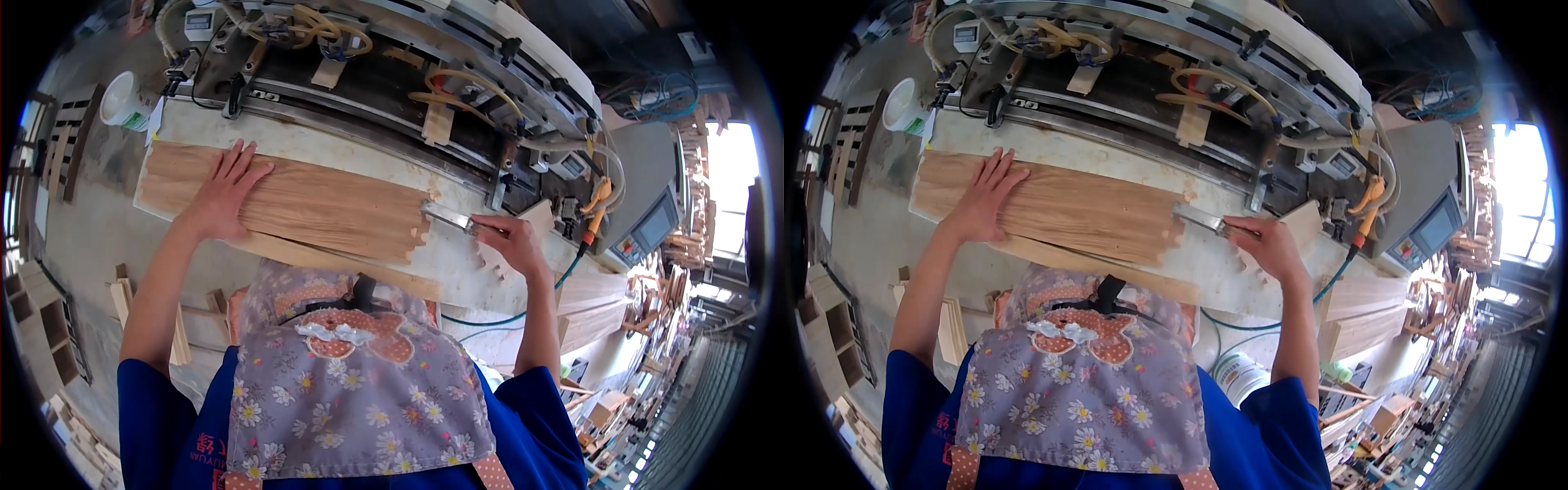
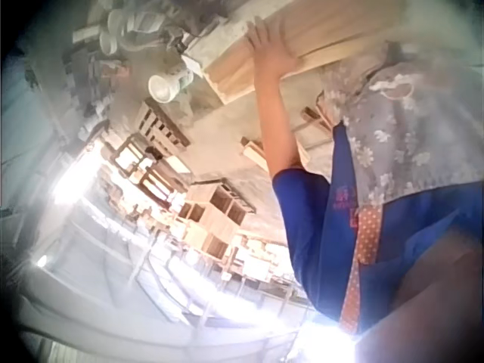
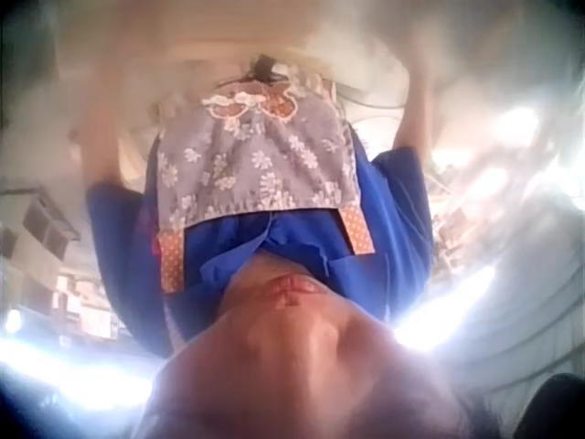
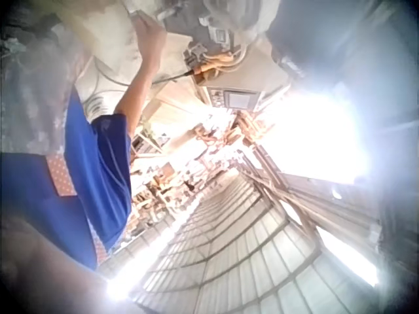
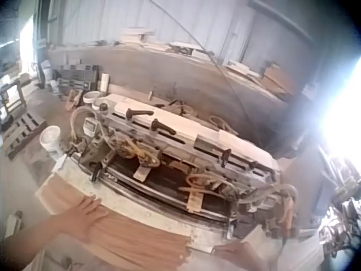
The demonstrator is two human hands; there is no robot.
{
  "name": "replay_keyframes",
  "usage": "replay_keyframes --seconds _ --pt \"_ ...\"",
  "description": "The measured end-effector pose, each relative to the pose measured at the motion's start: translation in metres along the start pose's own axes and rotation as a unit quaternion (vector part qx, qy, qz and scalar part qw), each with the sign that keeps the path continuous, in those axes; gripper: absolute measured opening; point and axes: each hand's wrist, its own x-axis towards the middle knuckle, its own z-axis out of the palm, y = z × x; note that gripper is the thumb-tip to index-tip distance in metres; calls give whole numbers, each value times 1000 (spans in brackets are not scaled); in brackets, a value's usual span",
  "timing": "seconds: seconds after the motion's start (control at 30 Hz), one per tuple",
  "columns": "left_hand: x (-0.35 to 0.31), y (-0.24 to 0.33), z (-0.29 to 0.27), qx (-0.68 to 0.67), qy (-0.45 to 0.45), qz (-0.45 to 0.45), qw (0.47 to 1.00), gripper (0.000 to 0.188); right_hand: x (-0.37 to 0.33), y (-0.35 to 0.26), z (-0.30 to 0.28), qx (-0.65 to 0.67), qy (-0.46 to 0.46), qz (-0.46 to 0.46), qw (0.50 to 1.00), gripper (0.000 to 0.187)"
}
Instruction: The person prepares and machines wooden boards. They use a scraper by hand to clean the edges of boards, organize wood pieces by hand on a cart, and feed wooden planks into a specialized woodworking machine to process the ends.
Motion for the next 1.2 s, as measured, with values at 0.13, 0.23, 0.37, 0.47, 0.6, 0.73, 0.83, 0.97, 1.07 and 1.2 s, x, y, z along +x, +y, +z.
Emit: replay_keyframes --seconds 0.13,0.23,0.37,0.47,0.6,0.73,0.83,0.97,1.07,1.2 --pt "0 2 2 -10 9 0 1000 113 12 -6 -4 0 -21 -14 1000 34" --pt "1 2 0 -10 4 1 1000 112 17 -21 0 -16 -48 -23 998 34" --pt "0 0 -2 -8 -7 5 1000 112 15 1 -13 -2 -65 -4 998 34" --pt "-6 1 4 -11 12 1 1000 114 13 -14 -2 -28 -56 -15 998 34" --pt "-8 -10 7 -6 52 71 996 113 13 -24 31 20 -17 -57 998 31" --pt "-11 -12 9 -23 55 80 995 113 11 -86 44 111 2 -8 994 36" --pt "-10 2 18 -38 72 90 993 111 32 -146 63 62 0 -38 997 40" --pt "-5 11 37 -75 105 128 983 104 70 -239 116 10 -84 -155 984 44" --pt "-13 5 29 -164 115 102 974 97 101 -298 168 -43 -88 -282 954 42" --pt "-12 -14 55 -102 244 -36 964 89 142 -346 220 -113 -63 -434 892 40"
